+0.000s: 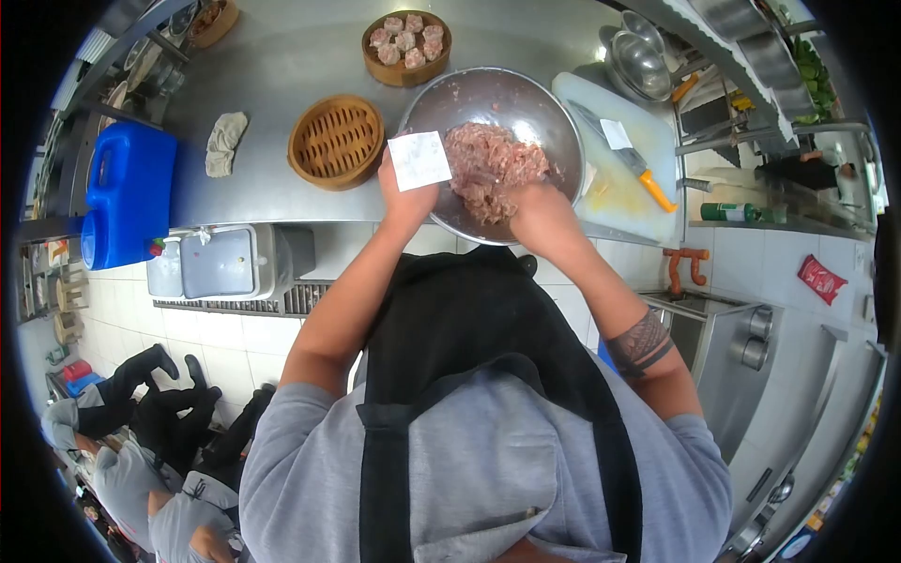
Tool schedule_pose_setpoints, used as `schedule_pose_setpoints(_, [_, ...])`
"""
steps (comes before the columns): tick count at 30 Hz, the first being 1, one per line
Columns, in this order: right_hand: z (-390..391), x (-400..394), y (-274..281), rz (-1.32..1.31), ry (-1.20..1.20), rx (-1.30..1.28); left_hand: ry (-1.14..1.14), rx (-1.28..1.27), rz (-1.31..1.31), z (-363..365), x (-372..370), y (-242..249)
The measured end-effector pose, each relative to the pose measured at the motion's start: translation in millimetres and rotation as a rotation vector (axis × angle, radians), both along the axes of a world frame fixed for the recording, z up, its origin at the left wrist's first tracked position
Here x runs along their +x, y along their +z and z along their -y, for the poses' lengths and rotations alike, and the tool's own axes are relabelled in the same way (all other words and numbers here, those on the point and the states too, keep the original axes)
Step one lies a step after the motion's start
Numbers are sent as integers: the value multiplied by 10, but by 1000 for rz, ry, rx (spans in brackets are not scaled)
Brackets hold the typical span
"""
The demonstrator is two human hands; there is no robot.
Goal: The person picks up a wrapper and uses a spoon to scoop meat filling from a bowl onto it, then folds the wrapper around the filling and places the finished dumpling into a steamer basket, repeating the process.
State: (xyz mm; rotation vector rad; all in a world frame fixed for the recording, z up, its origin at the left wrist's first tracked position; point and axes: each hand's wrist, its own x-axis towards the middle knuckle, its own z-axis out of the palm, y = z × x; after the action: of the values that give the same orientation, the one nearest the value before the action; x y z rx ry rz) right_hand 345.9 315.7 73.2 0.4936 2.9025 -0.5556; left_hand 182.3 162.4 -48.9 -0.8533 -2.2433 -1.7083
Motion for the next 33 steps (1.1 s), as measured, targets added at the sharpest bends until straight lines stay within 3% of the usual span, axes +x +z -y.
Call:
schedule_pose_setpoints(3, [55, 24, -16, -13, -49, 24, -14, 15, 10, -10, 5, 36])
schedule_pose_setpoints(5, [146, 79, -121, 111, 37, 68, -12, -1, 1, -10, -10, -10])
schedule_pose_setpoints(12, [43, 174, -82, 56, 47, 37, -6, 42, -27, -13, 30, 15])
schedule_pose_setpoints(18, [281, 165, -71, 74, 44, -108, 6, 33, 35, -9, 72, 12])
schedule_pose_setpoints(21, [189, 177, -126, 15, 23, -266, 12, 44, 54, -14, 83, -1])
schedule_pose_setpoints(23, [132, 179, -158, 44, -188, -626, 12, 26, 18, -11, 79, 15])
schedule_pose_setpoints(24, [100, 170, -124, 43, -188, -626, 14, 10, -18, -11, 78, 29])
schedule_pose_setpoints(26, [40, 148, -3, 337, -537, -1035, 12, 24, 2, -21, 70, 29])
schedule_pose_setpoints(27, [5, 171, 20, 337, -537, -1036, 10, 39, 24, -25, 65, 27])
schedule_pose_setpoints(29, [-75, 225, 63, 346, -645, -1325, -7, 48, 13, -24, 44, 21])
schedule_pose_setpoints(33, [-169, 289, 205, 258, -696, -1375, -18, 68, -20, -30, 0, -37])
